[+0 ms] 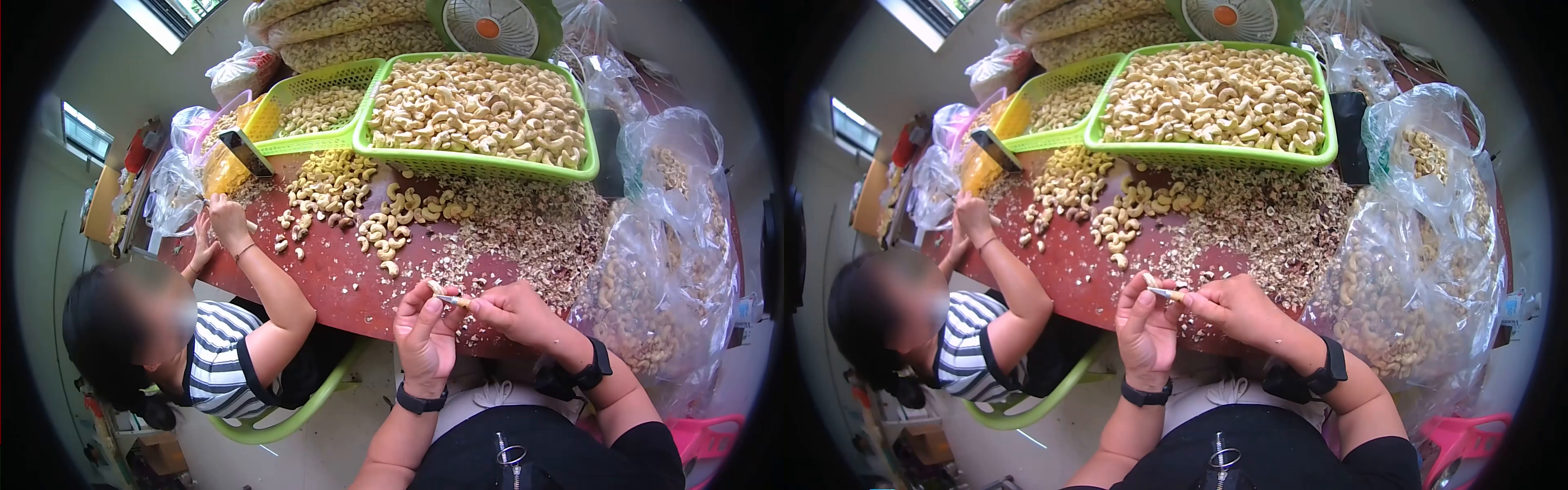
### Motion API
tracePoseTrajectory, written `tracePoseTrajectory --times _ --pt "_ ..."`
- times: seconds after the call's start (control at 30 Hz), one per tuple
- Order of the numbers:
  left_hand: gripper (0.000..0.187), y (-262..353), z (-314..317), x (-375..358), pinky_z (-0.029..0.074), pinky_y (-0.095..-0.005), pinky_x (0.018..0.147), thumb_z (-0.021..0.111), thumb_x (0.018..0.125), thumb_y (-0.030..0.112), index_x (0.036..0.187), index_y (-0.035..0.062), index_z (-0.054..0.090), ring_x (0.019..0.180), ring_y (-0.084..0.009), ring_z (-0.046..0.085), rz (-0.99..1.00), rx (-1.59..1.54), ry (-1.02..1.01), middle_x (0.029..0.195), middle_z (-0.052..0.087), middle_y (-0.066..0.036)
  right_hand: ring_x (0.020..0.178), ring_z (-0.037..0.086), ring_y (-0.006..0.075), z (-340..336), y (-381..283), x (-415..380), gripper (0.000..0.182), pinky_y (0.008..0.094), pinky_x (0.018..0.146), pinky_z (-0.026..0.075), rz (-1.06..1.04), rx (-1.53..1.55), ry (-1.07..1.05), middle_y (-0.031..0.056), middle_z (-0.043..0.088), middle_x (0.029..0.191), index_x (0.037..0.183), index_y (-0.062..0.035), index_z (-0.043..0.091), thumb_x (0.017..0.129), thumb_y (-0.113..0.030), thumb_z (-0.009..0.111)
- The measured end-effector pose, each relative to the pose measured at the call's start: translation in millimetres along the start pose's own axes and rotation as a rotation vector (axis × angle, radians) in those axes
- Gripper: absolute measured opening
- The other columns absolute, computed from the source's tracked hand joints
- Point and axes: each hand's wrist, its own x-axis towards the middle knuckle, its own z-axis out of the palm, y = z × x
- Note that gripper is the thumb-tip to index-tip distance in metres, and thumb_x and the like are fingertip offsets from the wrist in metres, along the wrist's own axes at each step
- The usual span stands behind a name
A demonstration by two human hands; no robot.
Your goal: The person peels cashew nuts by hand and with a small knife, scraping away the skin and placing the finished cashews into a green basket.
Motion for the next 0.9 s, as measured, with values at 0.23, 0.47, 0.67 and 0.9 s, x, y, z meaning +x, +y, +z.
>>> tracePoseTrajectory --times 0.23,0.47,0.67,0.9 --pt "0.02 -2.3 -2.5 -2.5 0.052 -0.0344 0.075 0.052 0.08 -0.001 0.099 0.0038 0.054 0.09 -0.023 0.057 0.024 0.041 0.011 0.094 0.058 -0.011 0.043 0.042 0.0122 -1.5 0.1 -0.4 0.041 0.0288 0.043 0.036 0.011 -0.05 -0.02 0.0099 0.047 0.047 0.067 -0.0005 0.059 0.084 -0.036 0.05" --pt "0.02 -5.6 0.7 -4.3 0.051 -0.0342 0.077 0.052 0.081 -0.002 0.1 0.0022 0.055 0.087 -0.0207 0.058 -0.009 -0.02 0.04 0.094 0.058 -0.011 0.043 0.04 0.0121 0.7 3.6 0.0 0.039 0.0288 0.042 0.035 -0.016 -0.008 0.025 0.0097 0.045 0.047 0.065 -0.0002 0.058 0.084 -0.034 0.051" --pt "0.023 -1.4 -2.0 -2.7 0.051 -0.0349 0.078 0.049 0.081 0.0 0.104 0.0033 0.054 0.091 -0.0232 0.057 -0.042 -0.035 -0.022 0.095 0.058 -0.012 0.042 0.038 0.0122 0.0 1.9 -0.4 0.04 0.0293 0.042 0.034 -0.005 -0.011 0.014 0.0093 0.043 0.046 0.064 0.0006 0.056 0.084 -0.034 0.051" --pt "0.022 -6.8 -3.1 -3.8 0.051 -0.0355 0.078 0.05 0.081 -0.001 0.102 0.001 0.054 0.089 -0.0221 0.058 -0.025 -0.037 0.02 0.094 0.059 -0.011 0.043 0.039 0.0122 0.3 7.0 0.9 0.04 0.0294 0.043 0.035 -0.021 -0.006 0.048 0.0096 0.044 0.046 0.066 0.0005 0.057 0.084 -0.034 0.051"
